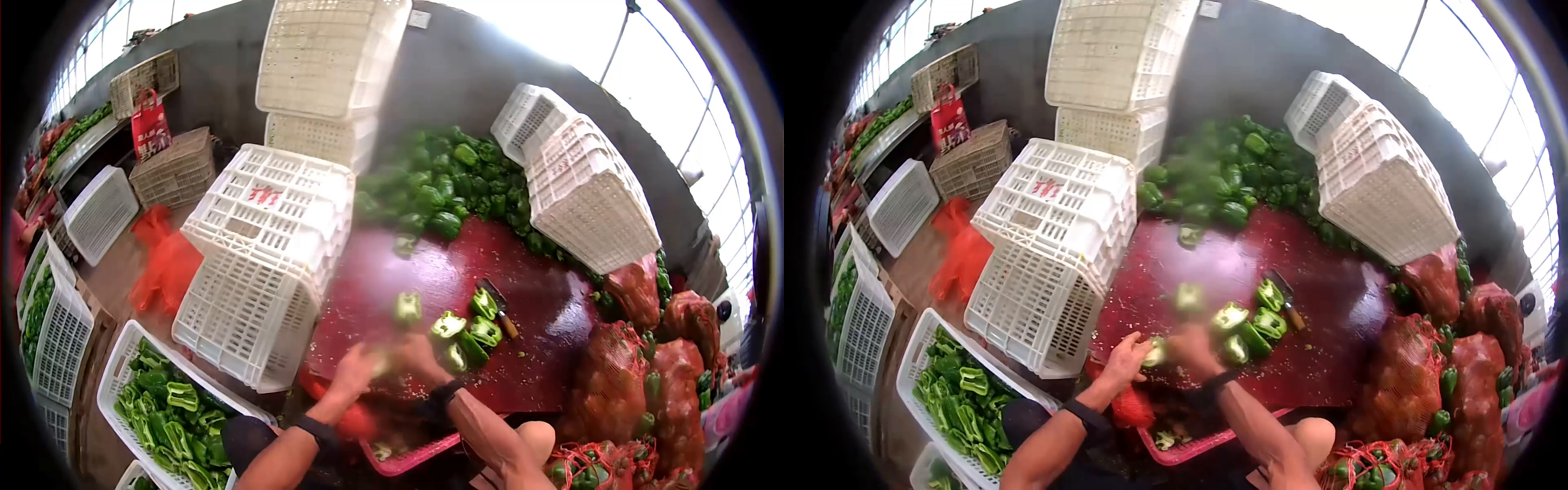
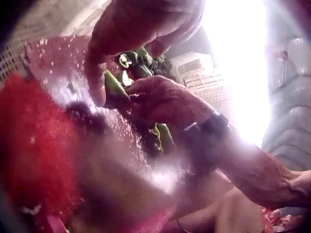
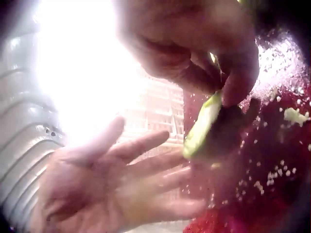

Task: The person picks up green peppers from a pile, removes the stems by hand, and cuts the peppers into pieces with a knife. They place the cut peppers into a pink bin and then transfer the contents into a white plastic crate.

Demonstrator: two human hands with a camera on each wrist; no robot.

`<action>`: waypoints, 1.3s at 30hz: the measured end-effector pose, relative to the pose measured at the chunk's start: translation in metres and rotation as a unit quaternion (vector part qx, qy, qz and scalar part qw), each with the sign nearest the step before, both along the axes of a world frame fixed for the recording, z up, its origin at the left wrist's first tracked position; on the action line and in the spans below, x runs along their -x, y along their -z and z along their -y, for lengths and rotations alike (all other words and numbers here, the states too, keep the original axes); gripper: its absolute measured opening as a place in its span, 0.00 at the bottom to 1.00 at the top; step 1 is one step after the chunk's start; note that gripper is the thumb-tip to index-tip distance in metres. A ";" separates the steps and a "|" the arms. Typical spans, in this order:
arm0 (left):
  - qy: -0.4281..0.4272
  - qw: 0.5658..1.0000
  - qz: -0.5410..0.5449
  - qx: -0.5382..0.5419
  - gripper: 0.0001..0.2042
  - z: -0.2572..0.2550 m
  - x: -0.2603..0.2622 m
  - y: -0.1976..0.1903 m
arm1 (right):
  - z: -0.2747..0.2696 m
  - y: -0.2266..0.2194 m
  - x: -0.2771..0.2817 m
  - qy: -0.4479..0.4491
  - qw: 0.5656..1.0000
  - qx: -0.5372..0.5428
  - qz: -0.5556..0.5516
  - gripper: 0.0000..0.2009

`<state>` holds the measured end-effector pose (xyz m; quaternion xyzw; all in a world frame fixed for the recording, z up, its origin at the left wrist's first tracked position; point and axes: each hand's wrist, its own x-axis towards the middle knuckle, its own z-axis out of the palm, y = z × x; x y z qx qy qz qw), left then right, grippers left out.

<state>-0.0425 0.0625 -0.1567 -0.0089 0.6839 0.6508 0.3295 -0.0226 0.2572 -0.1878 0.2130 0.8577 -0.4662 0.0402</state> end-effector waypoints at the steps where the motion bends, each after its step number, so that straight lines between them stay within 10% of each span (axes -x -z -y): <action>1: -0.004 1.000 0.013 -0.008 0.35 -0.002 0.002 0.022 | 0.005 0.002 -0.006 -0.049 0.994 -0.078 -0.054 0.09; 6: 0.042 0.989 0.086 -0.108 0.22 0.002 0.000 0.059 | 0.018 0.033 -0.035 -0.122 0.946 -0.212 -0.214 0.10; 8: -0.004 0.990 0.089 -0.110 0.17 -0.005 -0.006 0.041 | 0.024 0.023 -0.045 -0.082 0.979 -0.177 -0.064 0.14; 10: -0.001 0.995 0.064 -0.072 0.15 -0.012 0.007 0.103 | 0.029 -0.008 -0.045 0.047 0.988 0.140 0.045 0.15; 12: 0.059 0.980 -0.190 0.019 0.18 -0.002 0.009 0.086 | 0.032 -0.020 -0.048 0.070 0.953 0.295 -0.001 0.15; 18: -0.036 0.950 -0.307 0.045 0.21 -0.008 -0.002 0.085 | 0.052 -0.082 -0.045 -0.053 0.968 0.242 -0.034 0.14; 21: -0.181 0.941 0.073 -0.277 0.19 -0.016 -0.020 0.039 | 0.080 -0.109 -0.044 -0.058 0.955 0.290 -0.029 0.14; 26: -0.114 0.922 0.140 -0.342 0.15 -0.006 -0.001 0.043 | 0.059 -0.107 -0.043 -0.084 0.934 0.337 -0.079 0.13; 34: -0.058 0.939 0.143 -0.307 0.18 -0.006 0.007 0.017 | 0.044 -0.091 -0.047 -0.216 0.917 -0.103 -0.320 0.16; 39: -0.043 0.977 -0.067 -0.198 0.14 -0.008 -0.008 0.005 | 0.055 -0.115 -0.052 -0.160 0.965 0.022 -0.205 0.14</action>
